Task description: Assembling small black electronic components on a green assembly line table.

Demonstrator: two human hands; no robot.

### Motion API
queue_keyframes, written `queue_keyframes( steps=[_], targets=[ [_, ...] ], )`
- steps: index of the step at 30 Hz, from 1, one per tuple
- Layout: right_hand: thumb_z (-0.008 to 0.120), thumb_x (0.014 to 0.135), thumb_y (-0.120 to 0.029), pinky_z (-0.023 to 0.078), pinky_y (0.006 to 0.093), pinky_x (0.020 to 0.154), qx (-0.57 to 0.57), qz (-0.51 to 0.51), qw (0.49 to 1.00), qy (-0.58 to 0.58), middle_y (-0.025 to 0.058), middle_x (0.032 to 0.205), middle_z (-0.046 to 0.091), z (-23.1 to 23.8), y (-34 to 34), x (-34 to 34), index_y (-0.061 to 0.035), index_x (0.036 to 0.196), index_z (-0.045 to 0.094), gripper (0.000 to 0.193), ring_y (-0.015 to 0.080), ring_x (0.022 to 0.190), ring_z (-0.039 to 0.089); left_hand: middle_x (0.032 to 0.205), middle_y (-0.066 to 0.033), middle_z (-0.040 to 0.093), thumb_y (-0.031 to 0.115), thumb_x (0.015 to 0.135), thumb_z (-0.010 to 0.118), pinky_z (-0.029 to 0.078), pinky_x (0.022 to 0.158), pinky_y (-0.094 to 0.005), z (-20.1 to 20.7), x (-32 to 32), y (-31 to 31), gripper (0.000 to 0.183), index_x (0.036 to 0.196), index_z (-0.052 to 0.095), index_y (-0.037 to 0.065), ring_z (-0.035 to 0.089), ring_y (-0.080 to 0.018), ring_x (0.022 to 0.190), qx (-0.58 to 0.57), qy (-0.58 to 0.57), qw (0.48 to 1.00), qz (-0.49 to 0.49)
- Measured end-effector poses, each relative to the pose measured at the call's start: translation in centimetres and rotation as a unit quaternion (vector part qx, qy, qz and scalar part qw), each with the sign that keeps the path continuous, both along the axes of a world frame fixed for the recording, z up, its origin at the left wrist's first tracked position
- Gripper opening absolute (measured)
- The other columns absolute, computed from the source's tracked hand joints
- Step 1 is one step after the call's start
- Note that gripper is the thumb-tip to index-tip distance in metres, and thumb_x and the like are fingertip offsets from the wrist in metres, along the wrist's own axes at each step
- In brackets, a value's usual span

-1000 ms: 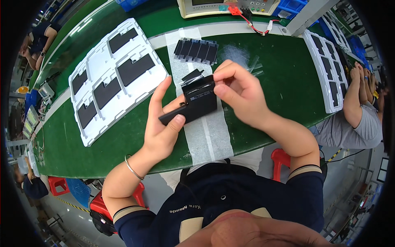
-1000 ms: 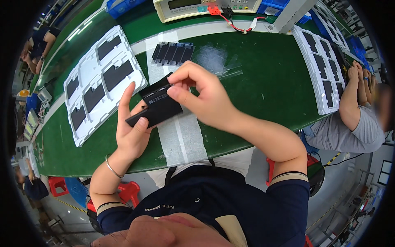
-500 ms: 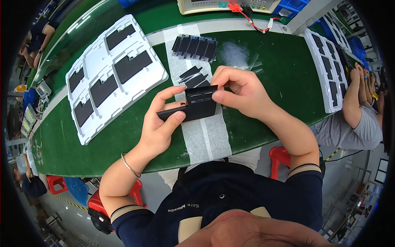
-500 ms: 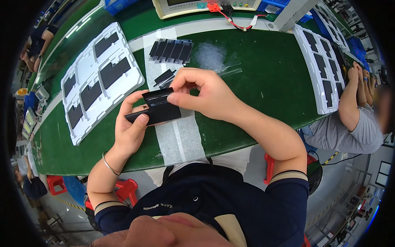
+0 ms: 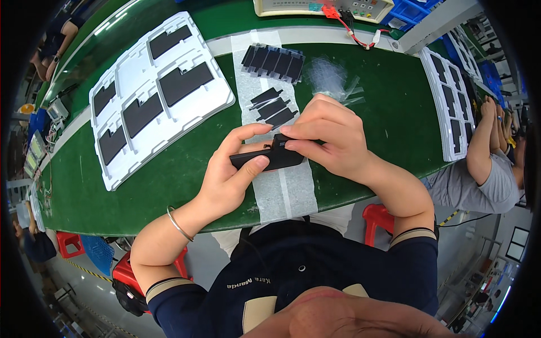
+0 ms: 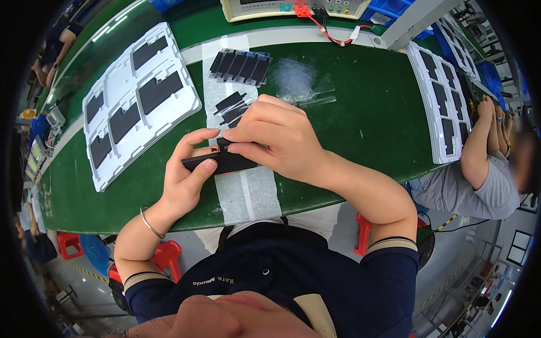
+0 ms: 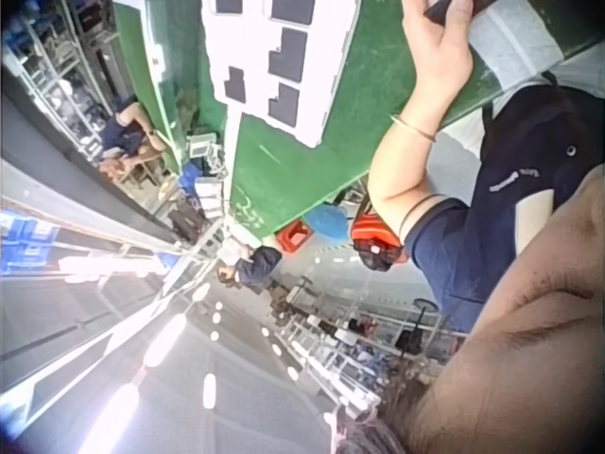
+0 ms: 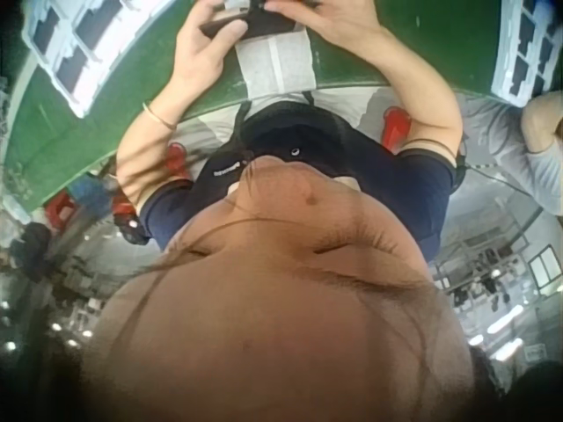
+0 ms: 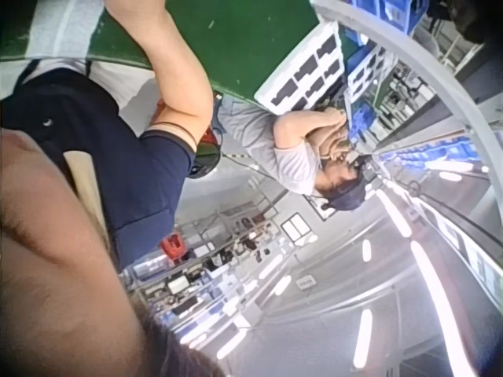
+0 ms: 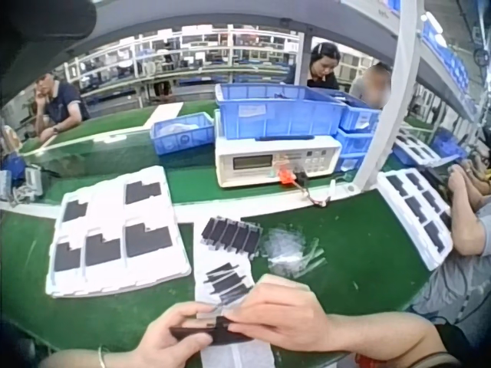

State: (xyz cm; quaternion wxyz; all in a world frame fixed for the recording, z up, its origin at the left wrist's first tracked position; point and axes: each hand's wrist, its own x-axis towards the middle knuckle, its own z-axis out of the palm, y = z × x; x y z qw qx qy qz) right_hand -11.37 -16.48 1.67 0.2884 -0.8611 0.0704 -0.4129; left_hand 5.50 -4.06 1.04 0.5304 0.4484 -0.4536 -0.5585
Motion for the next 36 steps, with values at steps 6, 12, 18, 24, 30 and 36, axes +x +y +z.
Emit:
queue_keyframes(
  steps=[6,12,18,24,30,36],
  targets=[
    [0.073,0.064,-0.005,0.044,0.0287,0.056,0.001,0.043,0.999,0.017,0.0021,0.073,0.057,-0.1,-0.3,0.2,-0.0072,0.090,0.067,0.027,0.0179,0.065,0.053,0.109,-0.0165,0.059,0.003,0.088,0.051,0.047,0.086,-0.0297,-0.1,0.2,0.0,0.037,0.124,0.040,0.002,0.055,-0.0178,0.101,0.015,0.004,1.000,-0.010],
    [0.073,0.063,-0.003,0.043,0.0282,0.059,0.092,0.094,0.989,0.072,0.0055,0.079,0.060,0.6,-1.1,-0.6,-0.0053,0.094,0.068,0.031,0.0185,0.068,0.055,0.109,-0.0160,0.058,0.006,0.089,0.051,0.050,0.082,-0.0314,-0.4,0.6,-0.3,0.036,0.123,0.042,0.001,0.056,-0.0188,0.099,0.066,0.083,0.994,-0.014],
    [0.075,0.067,-0.005,0.044,0.0238,0.056,0.179,0.112,0.976,0.046,0.0055,0.077,0.060,0.4,-2.2,-1.2,-0.0023,0.087,0.066,0.023,0.0134,0.065,0.056,0.108,-0.0150,0.058,0.007,0.089,0.052,0.048,0.084,-0.0317,0.1,1.0,-0.7,0.034,0.121,0.043,0.001,0.057,-0.0190,0.097,0.092,0.195,0.976,-0.013],
    [0.074,0.072,-0.010,0.037,0.0239,0.063,0.383,0.139,0.909,-0.087,0.0043,0.081,0.052,-0.2,-0.5,-0.5,-0.0037,0.095,0.060,0.027,0.0116,0.069,0.046,0.108,-0.0145,0.058,0.005,0.087,0.054,0.046,0.084,-0.0295,-0.5,1.1,-0.3,0.030,0.115,0.045,-0.001,0.058,-0.0196,0.099,-0.018,0.029,0.999,0.018],
    [0.063,0.082,-0.011,0.038,0.0208,0.062,0.440,0.143,0.878,0.118,-0.0005,0.080,0.054,0.0,-1.6,-1.2,-0.0023,0.080,0.062,0.009,0.0063,0.071,0.047,0.104,-0.0135,0.062,0.002,0.085,0.055,0.044,0.084,-0.0277,-0.2,0.9,-0.1,0.026,0.109,0.050,-0.002,0.060,-0.0198,0.099,-0.080,-0.163,0.983,0.023],
    [0.065,0.077,-0.009,0.040,0.0273,0.052,0.114,0.023,0.989,0.093,0.0025,0.067,0.051,0.2,-1.0,-0.6,-0.0032,0.076,0.062,0.007,0.0110,0.060,0.050,0.101,-0.0099,0.062,0.005,0.086,0.056,0.044,0.082,-0.0246,0.2,0.6,0.2,0.026,0.110,0.051,-0.003,0.058,-0.0133,0.092,-0.028,-0.154,0.987,0.048]
  ],
)
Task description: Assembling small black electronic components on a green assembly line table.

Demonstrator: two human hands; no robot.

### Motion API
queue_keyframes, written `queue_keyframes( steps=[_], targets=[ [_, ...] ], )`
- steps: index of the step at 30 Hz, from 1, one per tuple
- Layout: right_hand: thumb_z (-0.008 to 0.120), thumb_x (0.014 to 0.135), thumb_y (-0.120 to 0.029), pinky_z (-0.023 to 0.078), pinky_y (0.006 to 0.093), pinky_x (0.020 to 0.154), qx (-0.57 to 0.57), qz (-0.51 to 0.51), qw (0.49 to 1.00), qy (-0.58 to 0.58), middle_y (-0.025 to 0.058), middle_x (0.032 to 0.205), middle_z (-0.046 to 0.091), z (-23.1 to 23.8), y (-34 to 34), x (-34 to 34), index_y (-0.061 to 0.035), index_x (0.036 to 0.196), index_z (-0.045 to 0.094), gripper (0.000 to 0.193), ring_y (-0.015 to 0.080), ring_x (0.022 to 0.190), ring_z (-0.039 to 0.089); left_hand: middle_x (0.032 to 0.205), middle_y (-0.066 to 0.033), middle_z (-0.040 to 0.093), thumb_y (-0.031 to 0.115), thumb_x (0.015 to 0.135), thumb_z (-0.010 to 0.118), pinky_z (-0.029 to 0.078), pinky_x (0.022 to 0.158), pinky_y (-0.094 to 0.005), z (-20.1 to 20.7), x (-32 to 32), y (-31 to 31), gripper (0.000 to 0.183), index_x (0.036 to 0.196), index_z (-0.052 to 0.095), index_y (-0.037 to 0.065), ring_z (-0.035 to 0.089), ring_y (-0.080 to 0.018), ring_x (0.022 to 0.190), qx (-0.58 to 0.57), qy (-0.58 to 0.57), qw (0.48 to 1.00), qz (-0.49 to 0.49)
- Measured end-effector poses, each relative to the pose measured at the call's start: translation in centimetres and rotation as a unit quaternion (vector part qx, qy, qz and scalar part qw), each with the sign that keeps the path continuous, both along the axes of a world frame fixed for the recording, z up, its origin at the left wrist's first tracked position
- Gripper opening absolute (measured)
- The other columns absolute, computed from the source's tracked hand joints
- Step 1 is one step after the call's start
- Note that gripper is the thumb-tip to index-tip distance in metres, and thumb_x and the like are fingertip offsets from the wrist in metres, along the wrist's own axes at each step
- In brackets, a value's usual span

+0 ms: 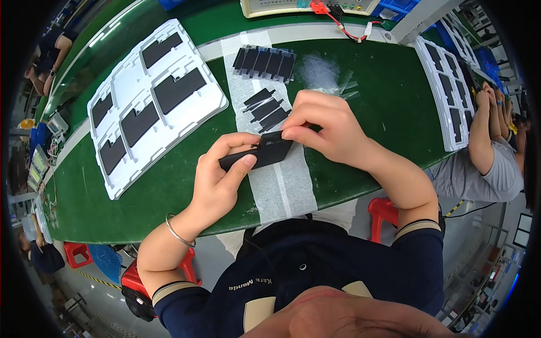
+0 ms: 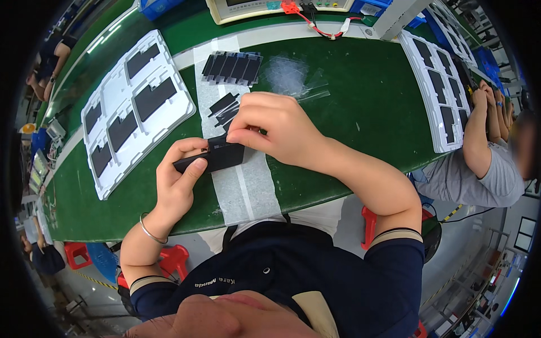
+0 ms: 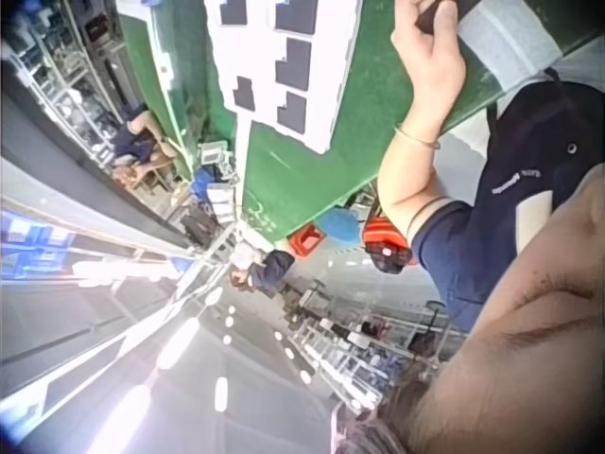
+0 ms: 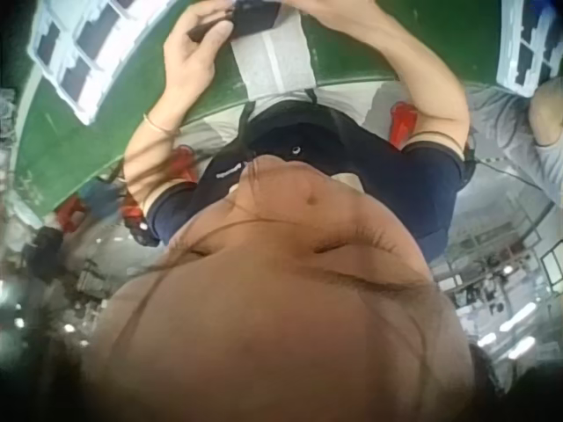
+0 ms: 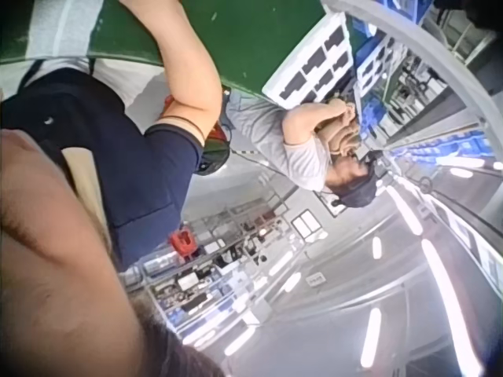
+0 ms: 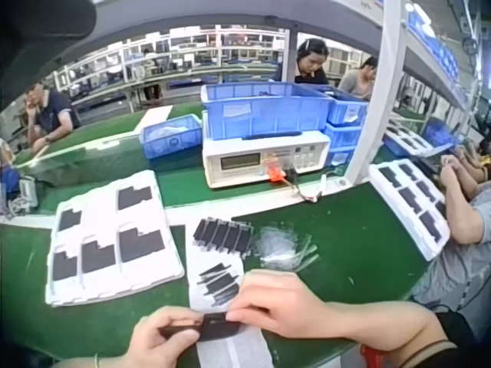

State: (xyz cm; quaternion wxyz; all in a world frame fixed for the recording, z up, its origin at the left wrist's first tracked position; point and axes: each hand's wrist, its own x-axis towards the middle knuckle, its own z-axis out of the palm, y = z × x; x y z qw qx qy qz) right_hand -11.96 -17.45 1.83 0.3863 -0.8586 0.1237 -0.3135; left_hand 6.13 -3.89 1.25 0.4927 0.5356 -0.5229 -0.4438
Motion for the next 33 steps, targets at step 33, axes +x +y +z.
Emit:
queue_keyframes(
  steps=[33],
  targets=[
    [0.059,0.082,-0.007,0.036,0.0224,0.058,0.214,0.000,0.977,0.026,0.0010,0.075,0.053,-0.2,0.1,-0.1,-0.0006,0.082,0.060,0.006,0.0078,0.065,0.045,0.098,-0.0165,0.061,0.019,0.092,0.048,0.055,0.076,-0.0374,-1.5,-0.7,-0.3,0.030,0.105,0.054,-0.007,0.063,-0.0232,0.085,0.082,0.281,0.956,0.011]
  ],
)
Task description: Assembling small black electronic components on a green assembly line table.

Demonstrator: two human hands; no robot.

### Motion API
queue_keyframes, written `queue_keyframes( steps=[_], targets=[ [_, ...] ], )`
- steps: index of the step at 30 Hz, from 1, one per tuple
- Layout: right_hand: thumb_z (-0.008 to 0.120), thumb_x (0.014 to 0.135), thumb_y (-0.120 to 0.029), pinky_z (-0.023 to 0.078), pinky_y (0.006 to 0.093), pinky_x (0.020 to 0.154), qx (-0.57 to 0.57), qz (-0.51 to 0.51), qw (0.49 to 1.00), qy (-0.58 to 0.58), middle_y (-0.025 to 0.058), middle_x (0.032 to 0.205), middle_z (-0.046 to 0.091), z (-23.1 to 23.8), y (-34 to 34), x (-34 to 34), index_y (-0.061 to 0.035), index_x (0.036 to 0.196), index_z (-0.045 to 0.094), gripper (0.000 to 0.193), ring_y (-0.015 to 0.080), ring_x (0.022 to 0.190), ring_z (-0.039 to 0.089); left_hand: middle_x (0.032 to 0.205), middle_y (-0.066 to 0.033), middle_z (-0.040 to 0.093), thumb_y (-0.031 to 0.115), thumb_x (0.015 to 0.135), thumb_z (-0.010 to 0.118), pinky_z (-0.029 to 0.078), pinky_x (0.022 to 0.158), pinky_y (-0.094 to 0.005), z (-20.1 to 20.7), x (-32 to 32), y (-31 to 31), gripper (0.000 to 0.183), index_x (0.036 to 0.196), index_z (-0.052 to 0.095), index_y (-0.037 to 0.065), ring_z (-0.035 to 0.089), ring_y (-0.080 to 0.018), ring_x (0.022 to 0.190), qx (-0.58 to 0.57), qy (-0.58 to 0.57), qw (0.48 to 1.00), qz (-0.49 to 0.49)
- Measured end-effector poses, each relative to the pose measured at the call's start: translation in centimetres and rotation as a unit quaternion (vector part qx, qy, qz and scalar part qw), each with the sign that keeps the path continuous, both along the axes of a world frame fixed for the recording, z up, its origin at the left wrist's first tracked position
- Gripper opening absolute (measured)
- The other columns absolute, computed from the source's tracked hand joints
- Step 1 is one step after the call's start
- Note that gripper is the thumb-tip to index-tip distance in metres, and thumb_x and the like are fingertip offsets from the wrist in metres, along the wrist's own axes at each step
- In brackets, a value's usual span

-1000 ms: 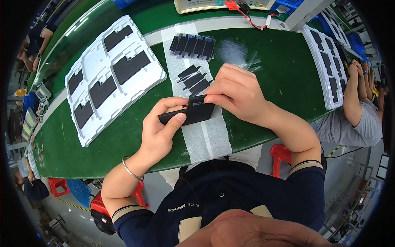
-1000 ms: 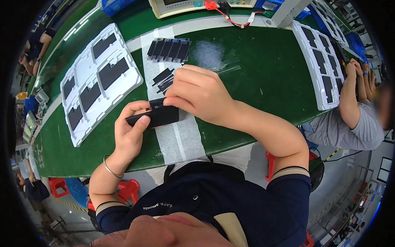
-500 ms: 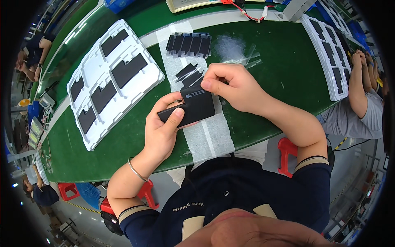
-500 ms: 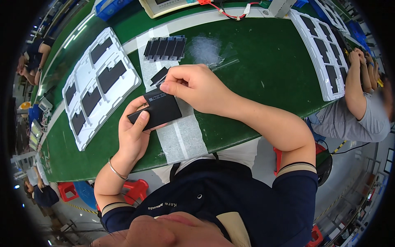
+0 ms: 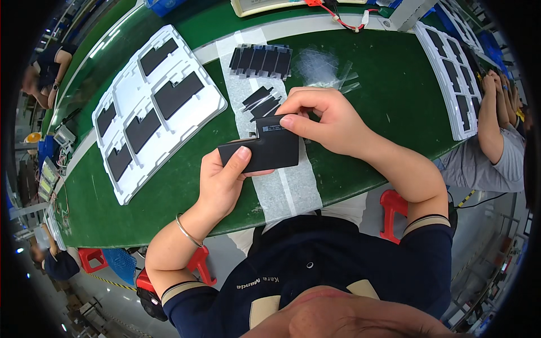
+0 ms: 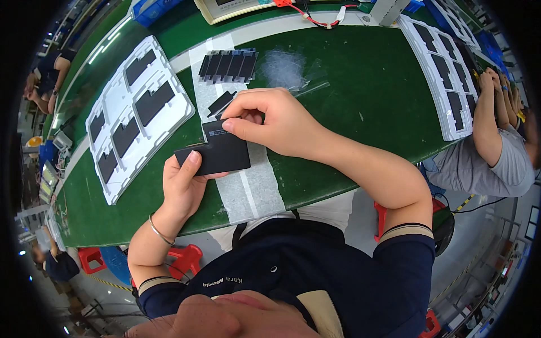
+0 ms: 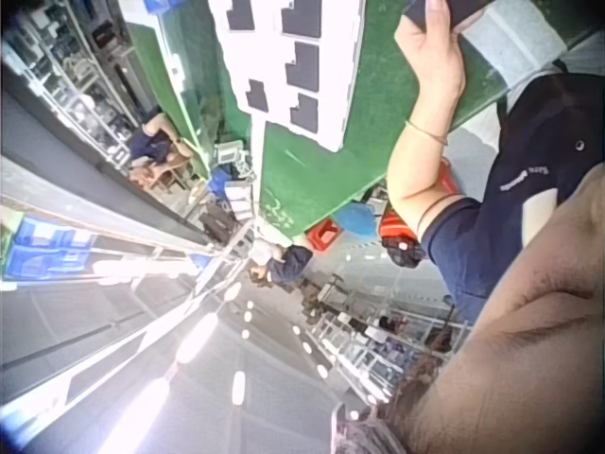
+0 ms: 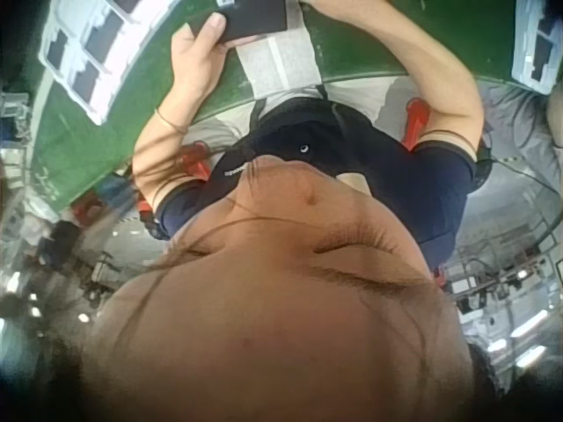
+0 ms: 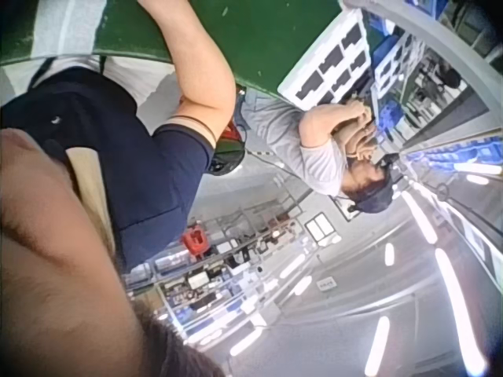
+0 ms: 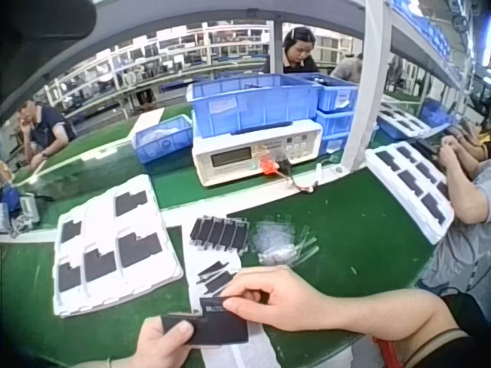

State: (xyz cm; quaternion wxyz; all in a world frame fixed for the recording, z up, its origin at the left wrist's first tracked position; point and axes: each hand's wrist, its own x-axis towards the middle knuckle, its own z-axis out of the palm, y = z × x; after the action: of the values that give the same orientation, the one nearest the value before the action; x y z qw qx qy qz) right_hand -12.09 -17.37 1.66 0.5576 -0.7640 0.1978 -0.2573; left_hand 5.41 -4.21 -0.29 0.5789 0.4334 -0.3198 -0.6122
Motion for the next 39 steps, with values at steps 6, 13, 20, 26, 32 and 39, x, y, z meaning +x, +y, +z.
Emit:
queue_keyframes(
  steps=[6,13,20,26,32,39],
  targets=[
    [0.063,0.079,-0.009,0.034,0.0227,0.055,-0.015,0.009,1.000,-0.005,0.0002,0.070,0.051,0.2,0.5,-0.1,-0.0021,0.074,0.058,0.011,0.0081,0.062,0.043,0.087,-0.0126,0.064,0.014,0.089,0.054,0.050,0.073,-0.0278,-0.2,0.0,0.5,0.026,0.102,0.059,-0.009,0.063,-0.0171,0.078,-0.028,-0.125,0.992,-0.020],
    [0.063,0.079,-0.008,0.036,0.0240,0.055,-0.052,0.040,0.997,0.029,0.0022,0.069,0.052,-0.1,0.8,0.3,-0.0023,0.074,0.059,0.009,0.0106,0.061,0.045,0.080,-0.0070,0.066,0.014,0.086,0.057,0.048,0.067,-0.0243,0.8,0.4,0.0,0.023,0.099,0.062,-0.005,0.060,-0.0099,0.073,-0.016,-0.269,0.960,-0.073],
    [0.061,0.080,-0.009,0.042,0.0251,0.058,-0.021,-0.006,0.999,-0.042,0.0047,0.075,0.058,-0.1,1.0,0.3,-0.0006,0.078,0.062,0.009,0.0113,0.065,0.053,0.084,-0.0038,0.063,0.010,0.085,0.060,0.045,0.067,-0.0231,1.3,-0.2,0.1,0.022,0.101,0.060,-0.004,0.055,-0.0069,0.076,-0.046,-0.106,0.992,-0.055],
    [0.062,0.082,-0.011,0.043,0.0232,0.069,0.113,-0.007,0.984,-0.138,0.0042,0.088,0.059,-0.8,1.6,0.6,-0.0022,0.104,0.057,0.024,0.0095,0.078,0.054,0.087,-0.0019,0.062,0.010,0.086,0.060,0.042,0.071,-0.0221,-0.2,1.6,-0.6,0.014,0.094,0.061,-0.001,0.052,-0.0062,0.079,-0.059,-0.177,0.977,0.106],
    [0.069,0.072,-0.023,0.035,0.0430,0.098,-0.373,0.027,0.925,0.072,0.0205,0.124,0.047,-2.4,1.4,-0.3,-0.0015,0.117,0.050,0.054,0.0349,0.118,0.043,0.063,-0.0009,0.056,0.009,0.080,0.065,0.038,0.053,-0.0207,2.5,12.5,-3.9,0.013,0.083,0.062,-0.003,0.048,-0.0055,0.057,-0.182,-0.534,0.745,0.356],
    [0.069,0.072,-0.035,0.033,0.0421,0.100,-0.438,0.127,0.884,0.099,0.0190,0.130,0.042,-2.9,3.5,-0.3,-0.0002,0.117,0.052,0.059,0.0326,0.124,0.035,0.078,-0.0153,0.065,0.015,0.079,0.062,0.048,0.065,-0.0347,0.9,22.7,-5.2,0.017,0.091,0.067,0.004,0.064,-0.0295,0.068,-0.071,-0.789,0.518,0.323]
  ],
)
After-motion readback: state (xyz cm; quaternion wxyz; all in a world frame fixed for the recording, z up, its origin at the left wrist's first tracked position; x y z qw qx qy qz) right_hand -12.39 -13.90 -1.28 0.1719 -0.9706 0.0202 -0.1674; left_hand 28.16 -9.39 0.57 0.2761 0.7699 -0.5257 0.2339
